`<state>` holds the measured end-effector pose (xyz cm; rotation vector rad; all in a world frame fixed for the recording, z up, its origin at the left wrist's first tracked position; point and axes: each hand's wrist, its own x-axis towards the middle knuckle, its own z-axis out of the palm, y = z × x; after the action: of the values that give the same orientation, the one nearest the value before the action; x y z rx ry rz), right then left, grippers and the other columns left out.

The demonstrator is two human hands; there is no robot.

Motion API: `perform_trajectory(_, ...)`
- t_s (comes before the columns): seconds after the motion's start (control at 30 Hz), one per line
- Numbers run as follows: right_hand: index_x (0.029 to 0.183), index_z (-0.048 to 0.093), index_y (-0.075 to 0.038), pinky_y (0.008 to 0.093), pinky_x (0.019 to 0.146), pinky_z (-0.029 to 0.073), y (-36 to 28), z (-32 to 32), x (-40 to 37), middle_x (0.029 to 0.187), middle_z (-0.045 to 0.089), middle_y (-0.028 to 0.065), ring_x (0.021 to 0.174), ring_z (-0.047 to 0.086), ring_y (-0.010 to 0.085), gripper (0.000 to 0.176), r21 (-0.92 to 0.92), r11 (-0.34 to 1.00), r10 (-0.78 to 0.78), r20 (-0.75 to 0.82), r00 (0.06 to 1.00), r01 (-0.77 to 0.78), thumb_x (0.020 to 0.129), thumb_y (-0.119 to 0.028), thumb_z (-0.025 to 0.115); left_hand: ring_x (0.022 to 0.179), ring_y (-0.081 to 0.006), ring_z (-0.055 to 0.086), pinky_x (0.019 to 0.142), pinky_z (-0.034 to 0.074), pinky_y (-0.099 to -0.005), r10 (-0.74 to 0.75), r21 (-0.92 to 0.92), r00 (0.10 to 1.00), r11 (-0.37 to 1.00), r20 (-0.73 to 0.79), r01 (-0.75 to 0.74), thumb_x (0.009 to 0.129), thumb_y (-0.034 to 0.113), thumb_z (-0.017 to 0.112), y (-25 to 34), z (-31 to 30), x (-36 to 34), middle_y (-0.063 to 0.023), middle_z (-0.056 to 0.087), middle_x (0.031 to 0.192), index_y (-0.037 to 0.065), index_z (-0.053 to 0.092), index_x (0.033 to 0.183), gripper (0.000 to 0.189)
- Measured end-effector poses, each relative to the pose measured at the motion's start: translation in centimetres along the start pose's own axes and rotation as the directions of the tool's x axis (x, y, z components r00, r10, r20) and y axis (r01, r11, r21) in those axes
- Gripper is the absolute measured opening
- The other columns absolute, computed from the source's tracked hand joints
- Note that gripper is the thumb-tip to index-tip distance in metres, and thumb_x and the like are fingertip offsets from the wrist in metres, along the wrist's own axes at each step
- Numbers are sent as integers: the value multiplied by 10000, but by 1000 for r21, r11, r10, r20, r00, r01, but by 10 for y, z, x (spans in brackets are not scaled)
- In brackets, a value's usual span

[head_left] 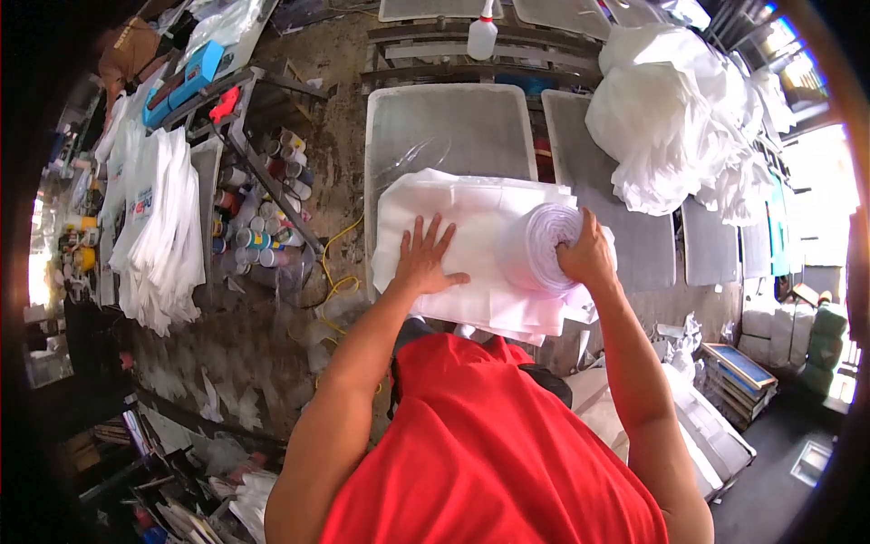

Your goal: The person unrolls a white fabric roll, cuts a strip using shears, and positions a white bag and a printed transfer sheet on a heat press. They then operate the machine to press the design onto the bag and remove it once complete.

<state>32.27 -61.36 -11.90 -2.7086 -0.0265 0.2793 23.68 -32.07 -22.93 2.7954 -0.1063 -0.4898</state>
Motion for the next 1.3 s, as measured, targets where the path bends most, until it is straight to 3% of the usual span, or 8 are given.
perform_trajectory(0.2, 1493, 332, 18, 440, 1088, 421, 5, -13, -6, 1403, 482, 313, 1292, 511, 430, 921, 104, 995, 2, 37, 999, -6, 738, -319, 737, 1505, -421, 146, 1193, 183, -592, -22, 46, 1000, 999, 14, 22, 840, 516, 668, -29, -20, -8, -139, 204, 1638, 146, 390, 1523, 825)
perform_trajectory(0.4, 1456, 403, 25, 470, 1077, 427, 0, -22, -10, 1422, 455, 313, 1304, 495, 437, 932, 244, 969, -32, -17, 999, 35, 734, -412, 796, 1385, -425, 394, 1136, 333, -558, 108, -40, 929, 991, -354, -130, 887, 230, 648, -14, -43, -63, -166, 461, 1477, 56, 589, 1307, 458)
perform_trajectory(0.53, 1358, 511, -4, 453, 1071, 415, -28, -41, -19, 1388, 509, 226, 1284, 492, 417, 678, 181, 959, -165, -264, 950, 216, 802, -303, 757, 1380, -422, 399, 1128, 354, -544, 158, -104, 903, 971, -399, -216, 899, 206, 632, 10, -34, -63, -170, 483, 1452, 42, 593, 1288, 424)
perform_trajectory(0.63, 1213, 575, -10, 447, 1008, 449, -58, -51, -45, 1261, 589, 197, 1173, 546, 400, 439, 104, 804, -452, -534, 714, 586, 796, -56, 704, 1371, -418, 413, 1126, 361, -539, 115, -137, 901, 973, -419, -187, 899, 198, 632, 7, -27, -68, -170, 485, 1450, 40, 591, 1287, 421)
perform_trajectory(0.8, 1004, 640, -5, 406, 862, 530, -83, 31, -116, 1025, 652, 153, 967, 629, 357, 205, 460, 586, -693, -142, 707, 667, 799, -10, 645, 1255, -412, 505, 1055, 417, -519, -14, -127, 826, 989, -563, -70, 872, 116, 660, -24, -27, -82, -161, 544, 1350, 47, 619, 1217, 354)
perform_trajectory(1.0, 1370, 443, -4, 528, 1039, 400, -43, 121, -119, 1390, 448, 193, 1297, 430, 378, 737, 104, 843, -535, 250, 807, 527, 759, -251, 773, 1112, -381, 580, 950, 474, -478, -129, -171, 731, 985, -670, 16, 836, 180, 735, -51, -16, -80, -192, 586, 1211, 23, 600, 1194, 414)
perform_trajectory(1.07, 1391, 419, -9, 518, 1056, 389, -35, 128, -118, 1389, 447, 183, 1310, 418, 379, 785, 46, 850, -512, 315, 800, 525, 750, -273, 789, 1066, -368, 605, 911, 482, -471, -561, -565, 710, 778, -426, 275, 810, 277, 773, -60, -5, -74, -187, 625, 1149, 23, 553, 1250, 553)
perform_trajectory(1.3, 1317, 574, -14, 490, 1026, 420, -35, 135, -106, 1292, 534, 171, 1212, 480, 361, 672, 83, 839, -537, 291, 792, 538, 756, -319, 783, 867, -351, 650, 799, 511, -447, -652, -640, 737, 646, -179, 416, 806, 269, 780, -76, 8, -71, -148, 651, 926, 26, 576, 1176, 487)
